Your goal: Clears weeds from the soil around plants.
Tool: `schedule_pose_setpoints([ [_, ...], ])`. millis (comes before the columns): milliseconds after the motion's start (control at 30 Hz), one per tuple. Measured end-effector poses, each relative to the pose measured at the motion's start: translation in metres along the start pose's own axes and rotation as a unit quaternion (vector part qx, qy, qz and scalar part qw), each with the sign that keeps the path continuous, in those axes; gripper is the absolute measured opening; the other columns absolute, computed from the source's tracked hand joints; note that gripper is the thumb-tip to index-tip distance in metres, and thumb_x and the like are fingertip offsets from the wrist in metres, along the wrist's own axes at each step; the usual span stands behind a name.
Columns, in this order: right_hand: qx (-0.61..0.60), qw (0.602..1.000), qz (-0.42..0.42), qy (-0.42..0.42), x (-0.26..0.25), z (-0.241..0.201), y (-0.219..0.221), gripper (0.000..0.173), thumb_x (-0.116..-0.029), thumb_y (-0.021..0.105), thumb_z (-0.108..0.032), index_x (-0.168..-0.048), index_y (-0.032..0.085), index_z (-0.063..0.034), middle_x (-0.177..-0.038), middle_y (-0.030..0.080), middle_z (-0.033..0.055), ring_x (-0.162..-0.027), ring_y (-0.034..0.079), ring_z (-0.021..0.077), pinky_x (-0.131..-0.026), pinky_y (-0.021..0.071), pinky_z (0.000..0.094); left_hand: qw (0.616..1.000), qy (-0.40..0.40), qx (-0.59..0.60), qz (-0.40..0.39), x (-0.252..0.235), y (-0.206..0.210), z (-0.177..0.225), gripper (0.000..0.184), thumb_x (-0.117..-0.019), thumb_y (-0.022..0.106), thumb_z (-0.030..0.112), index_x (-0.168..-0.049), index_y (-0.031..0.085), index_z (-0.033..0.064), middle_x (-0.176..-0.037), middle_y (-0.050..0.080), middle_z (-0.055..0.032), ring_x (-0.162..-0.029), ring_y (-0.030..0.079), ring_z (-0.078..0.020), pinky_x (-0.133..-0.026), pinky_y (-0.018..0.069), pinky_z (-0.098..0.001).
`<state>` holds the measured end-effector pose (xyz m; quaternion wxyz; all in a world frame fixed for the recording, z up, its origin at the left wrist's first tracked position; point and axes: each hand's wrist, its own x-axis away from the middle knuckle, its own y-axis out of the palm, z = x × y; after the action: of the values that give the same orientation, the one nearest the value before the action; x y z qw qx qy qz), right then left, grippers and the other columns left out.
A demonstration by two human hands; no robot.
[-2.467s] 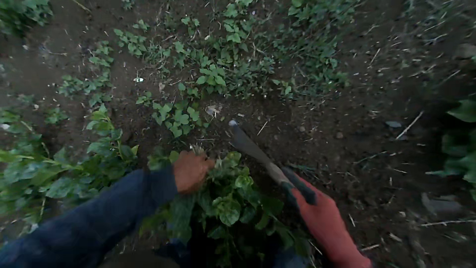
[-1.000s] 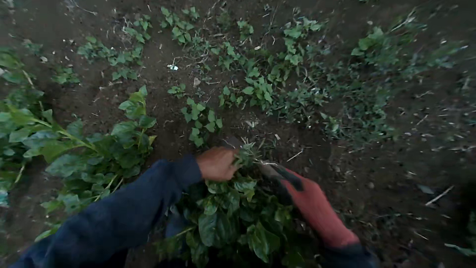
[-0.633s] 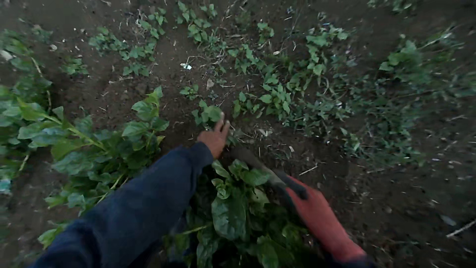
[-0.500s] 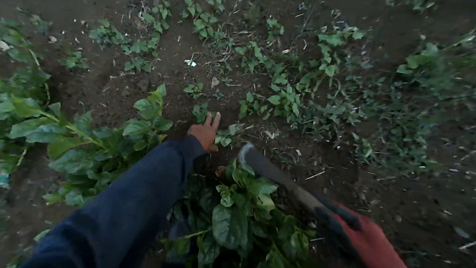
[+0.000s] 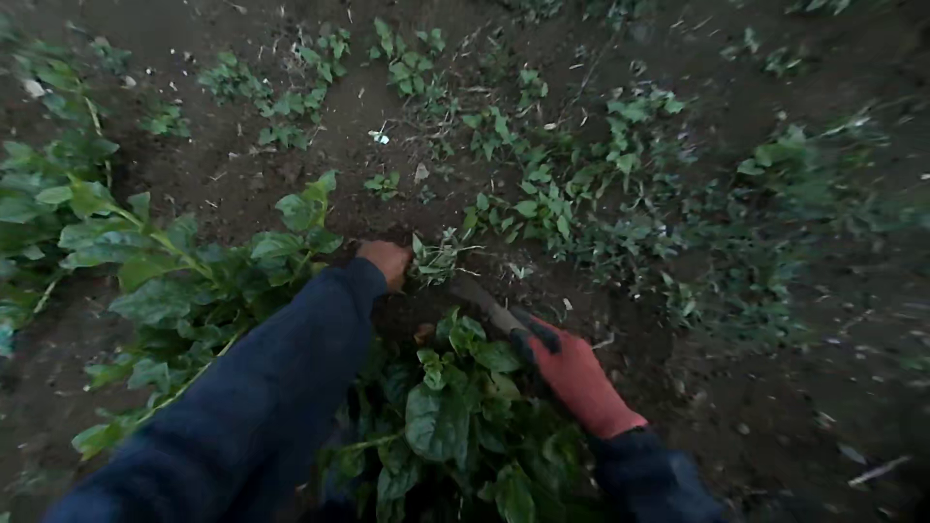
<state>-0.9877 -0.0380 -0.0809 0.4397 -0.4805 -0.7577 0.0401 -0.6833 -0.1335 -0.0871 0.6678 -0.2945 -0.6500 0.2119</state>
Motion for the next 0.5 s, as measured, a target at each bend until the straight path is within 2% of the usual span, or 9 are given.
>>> schedule_pose_setpoints([
  [33,0.023,1.000,0.006,-0.018,0.015,0.009,-0.006,0.040,-0.1033,0.058,-0.026,-0.142,0.062,-0.0181,-0.122,0.072,0.0136,-0.110,0.070,0.0301,-0.097,0.0534,0.0556,1.000,0.024,-0.009,-0.016,0.017,0.009,0.001,0.030,-0.0914,0.070,0.015,-0.121,0.071,0.0118,-0.108,0.073,-0.0182,-0.103,0.069,-0.0417,-0.083,0.0537,-0.0656],
  [100,0.043,0.997,0.042,-0.050,0.053,0.026,-0.041,0.038,-0.0993,0.062,-0.021,-0.136,0.067,-0.0131,-0.112,0.075,0.0164,-0.097,0.074,0.0320,-0.085,0.0579,0.0571,0.998,0.051,-0.002,-0.038,0.047,0.002,0.002,0.042,-0.0937,0.065,0.013,-0.135,0.062,0.0175,-0.116,0.071,-0.0184,-0.107,0.068,-0.0420,-0.085,0.0522,-0.0659],
  [167,-0.015,0.999,0.013,0.029,0.091,0.032,-0.071,0.039,-0.1023,0.059,-0.018,-0.138,0.062,-0.0042,-0.118,0.072,0.0184,-0.095,0.072,0.0242,-0.086,0.0591,0.0463,0.999,0.037,0.029,-0.025,0.069,0.005,0.010,0.048,-0.0953,0.064,0.017,-0.143,0.057,0.0192,-0.125,0.068,-0.0192,-0.109,0.068,-0.0431,-0.085,0.0525,-0.0657],
  [233,-0.049,0.995,-0.039,0.075,0.083,0.033,-0.064,0.040,-0.1047,0.055,-0.023,-0.142,0.060,-0.0083,-0.117,0.070,0.0164,-0.090,0.069,0.0223,-0.080,0.0581,0.0448,0.999,0.009,0.028,-0.041,0.066,0.019,0.024,0.053,-0.0974,0.066,0.024,-0.148,0.052,0.0170,-0.144,0.056,-0.0211,-0.116,0.064,-0.0476,-0.087,0.0526,-0.0671],
  [300,-0.029,0.997,-0.063,0.030,0.036,0.022,-0.018,0.037,-0.1046,0.056,-0.027,-0.140,0.064,-0.0165,-0.122,0.072,0.0119,-0.106,0.070,0.0239,-0.094,0.0564,0.0488,0.994,-0.041,0.034,-0.092,0.050,0.028,0.034,0.044,-0.1019,0.059,0.015,-0.144,0.055,0.0030,-0.162,0.035,-0.0255,-0.131,0.049,-0.0560,-0.096,0.0464,-0.0726],
  [333,-0.026,0.997,-0.066,0.007,0.015,0.010,-0.003,0.036,-0.1048,0.056,-0.024,-0.138,0.065,-0.0135,-0.123,0.071,0.0138,-0.112,0.068,0.0265,-0.100,0.0526,0.0510,0.993,-0.062,0.031,-0.094,0.044,0.025,0.034,0.038,-0.1041,0.053,0.010,-0.140,0.056,-0.0020,-0.161,0.035,-0.0270,-0.132,0.049,-0.0558,-0.098,0.0463,-0.0712],
  [400,-0.008,0.996,-0.079,-0.029,0.005,-0.002,0.001,0.037,-0.1047,0.056,-0.023,-0.139,0.064,-0.0157,-0.125,0.070,0.0129,-0.115,0.067,0.0265,-0.102,0.0508,0.0514,0.995,-0.066,0.022,-0.067,0.043,0.025,0.012,0.041,-0.1043,0.051,0.006,-0.145,0.054,0.0066,-0.148,0.051,-0.0272,-0.123,0.059,-0.0528,-0.095,0.0494,-0.0689],
  [467,0.003,0.996,-0.066,-0.055,0.026,0.017,-0.022,0.037,-0.1028,0.059,-0.030,-0.138,0.066,-0.0220,-0.121,0.073,0.0066,-0.105,0.072,0.0206,-0.093,0.0577,0.0481,0.996,-0.072,0.030,-0.052,0.054,0.035,-0.018,0.051,-0.1003,0.058,0.010,-0.150,0.050,0.0192,-0.135,0.063,-0.0249,-0.117,0.063,-0.0507,-0.093,0.0500,-0.0701],
  [500,-0.004,0.998,-0.047,-0.052,0.042,0.032,-0.038,0.037,-0.1014,0.060,-0.031,-0.137,0.067,-0.0228,-0.119,0.074,0.0049,-0.100,0.072,0.0181,-0.090,0.0593,0.0464,0.995,-0.078,0.045,-0.039,0.060,0.034,-0.030,0.050,-0.0992,0.060,0.013,-0.148,0.051,0.0187,-0.128,0.066,-0.0250,-0.115,0.064,-0.0501,-0.092,0.0502,-0.0703],
])
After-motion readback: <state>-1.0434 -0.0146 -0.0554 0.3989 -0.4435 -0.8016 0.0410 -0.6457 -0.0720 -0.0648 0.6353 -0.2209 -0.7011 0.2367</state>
